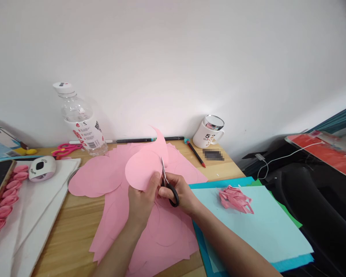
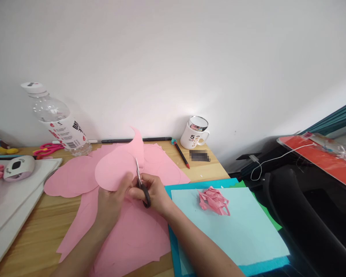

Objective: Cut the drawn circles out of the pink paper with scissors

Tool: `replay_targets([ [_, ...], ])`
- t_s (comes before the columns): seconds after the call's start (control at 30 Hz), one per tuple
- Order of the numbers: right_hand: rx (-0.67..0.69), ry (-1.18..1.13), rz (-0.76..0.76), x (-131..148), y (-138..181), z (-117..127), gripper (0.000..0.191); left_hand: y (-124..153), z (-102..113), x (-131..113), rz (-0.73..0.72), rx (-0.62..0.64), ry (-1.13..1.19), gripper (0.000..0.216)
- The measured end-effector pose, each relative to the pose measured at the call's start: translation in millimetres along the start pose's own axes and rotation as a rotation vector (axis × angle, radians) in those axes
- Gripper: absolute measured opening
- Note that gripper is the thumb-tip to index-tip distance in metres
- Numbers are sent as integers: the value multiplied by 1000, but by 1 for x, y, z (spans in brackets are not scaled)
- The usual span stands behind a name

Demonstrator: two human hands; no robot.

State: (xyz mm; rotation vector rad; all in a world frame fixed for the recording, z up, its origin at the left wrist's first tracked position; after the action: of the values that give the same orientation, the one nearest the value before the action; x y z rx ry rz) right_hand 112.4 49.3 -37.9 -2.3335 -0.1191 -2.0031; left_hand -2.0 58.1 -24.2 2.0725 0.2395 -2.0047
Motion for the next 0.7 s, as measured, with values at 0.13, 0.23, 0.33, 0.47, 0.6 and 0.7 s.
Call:
replay_targets([
  [0.13, -4, -3, -8, -1, 0, 1, 34, 1, -1, -3, -5, 21, 5, 24],
  [0.23, 3, 0, -5, -1, 0, 0, 33, 1, -1, -4, -10, 10, 23, 23],
  [0.33, 3, -1, -3, -1, 0, 0, 32, 1, 0, -4, -8, 2, 19, 24],
  [0.47, -2, -1, -10, -1, 0, 0, 31, 1, 1, -3, -2, -2, 21, 23],
  [0.6, -5, 3, -12, -2, 0, 0, 30, -1, 1, 0, -26, 7, 4, 25],
  [0.7, -12, 12, -30, -5, 1, 1, 29, -3, 1, 2, -37, 16, -10, 29],
])
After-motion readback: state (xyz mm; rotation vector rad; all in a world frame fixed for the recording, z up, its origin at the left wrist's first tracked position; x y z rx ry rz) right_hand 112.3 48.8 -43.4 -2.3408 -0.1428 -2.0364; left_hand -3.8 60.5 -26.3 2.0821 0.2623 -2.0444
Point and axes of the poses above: each hand's wrist, its own y-axis away from the middle knuckle, its own z-axis out of the back of the hand, x = y × z, the point moved 7 cm from there along -y, towards the middle knuckle, and after that the axes turned 7 degrees about -x, right-handed, at the moved point
